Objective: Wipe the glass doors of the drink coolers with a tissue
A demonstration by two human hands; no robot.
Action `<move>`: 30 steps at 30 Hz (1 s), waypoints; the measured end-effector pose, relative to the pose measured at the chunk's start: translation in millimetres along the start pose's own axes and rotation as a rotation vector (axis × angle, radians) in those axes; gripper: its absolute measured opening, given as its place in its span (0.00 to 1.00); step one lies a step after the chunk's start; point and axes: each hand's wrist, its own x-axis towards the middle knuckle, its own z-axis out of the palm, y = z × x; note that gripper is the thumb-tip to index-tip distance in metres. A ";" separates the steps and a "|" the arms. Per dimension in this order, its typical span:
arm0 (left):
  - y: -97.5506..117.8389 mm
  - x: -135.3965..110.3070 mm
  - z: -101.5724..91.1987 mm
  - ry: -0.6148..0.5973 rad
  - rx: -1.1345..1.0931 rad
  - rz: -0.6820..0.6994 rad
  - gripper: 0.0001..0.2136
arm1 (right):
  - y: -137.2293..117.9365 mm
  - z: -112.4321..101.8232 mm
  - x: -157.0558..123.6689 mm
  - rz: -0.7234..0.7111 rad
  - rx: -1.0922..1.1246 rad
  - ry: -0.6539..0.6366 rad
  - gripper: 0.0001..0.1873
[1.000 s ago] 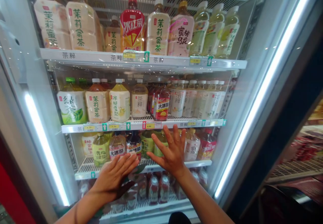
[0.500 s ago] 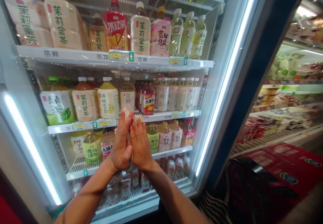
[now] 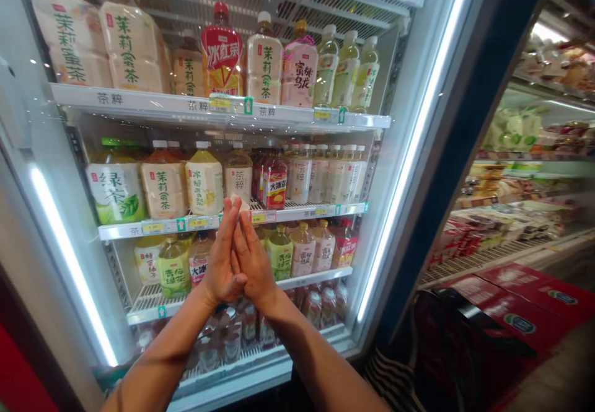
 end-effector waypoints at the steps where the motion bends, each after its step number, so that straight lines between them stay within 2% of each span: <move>1: -0.3 0.2 -4.2 0.011 0.039 0.021 0.39 | 2.5 3.0 -1.6 -0.021 -0.040 -0.020 0.41; 4: -3.7 4.0 -29.4 -0.009 0.227 0.099 0.30 | 14.1 -3.0 -2.8 -0.141 -0.119 -0.078 0.41; 6: -7.5 10.8 -56.5 -0.097 0.416 0.161 0.27 | 30.2 -20.6 3.8 -0.228 -0.190 -0.140 0.42; 8: -11.6 23.0 -87.3 -0.201 0.606 0.211 0.29 | 51.5 -42.9 18.0 -0.255 -0.291 -0.183 0.43; 11: -17.2 53.4 -128.2 -0.267 0.799 0.228 0.34 | 74.5 -65.9 46.5 -0.173 -0.386 -0.118 0.43; 13: -20.9 81.8 -146.9 -0.249 0.890 0.216 0.35 | 74.1 -67.4 61.6 -0.163 -0.386 -0.106 0.43; 14: -23.1 97.8 -153.7 -0.234 0.929 0.219 0.35 | 70.0 -64.8 67.5 -0.215 -0.378 -0.144 0.46; 17: -32.6 146.3 -167.8 -0.211 1.008 0.247 0.33 | 59.5 -56.2 92.2 -0.535 -0.376 -0.337 0.59; 19: -41.0 172.5 -175.5 -0.221 1.028 0.243 0.31 | 65.7 -58.6 127.0 -0.642 -0.417 -0.384 0.60; 21: -49.6 189.1 -182.6 -0.218 1.037 0.215 0.30 | 81.4 -68.8 174.1 -0.554 -0.473 -0.294 0.57; 23: -56.8 195.7 -188.2 -0.199 1.045 0.207 0.30 | 95.1 -80.4 215.9 -0.395 -0.492 -0.117 0.54; 24: -59.6 195.8 -190.0 -0.183 1.046 0.217 0.30 | 97.6 -84.3 228.9 -0.360 -0.479 -0.051 0.54; 26: -63.6 192.5 -191.4 -0.145 1.040 0.245 0.32 | 92.4 -85.4 235.1 -0.439 -0.417 -0.058 0.57; 28: -65.7 187.7 -190.6 -0.115 1.030 0.259 0.33 | 79.9 -80.2 225.3 -0.650 -0.340 -0.229 0.58; 30: -66.4 184.4 -189.0 -0.095 1.023 0.261 0.35 | 70.6 -76.2 222.0 -0.835 -0.301 -0.404 0.53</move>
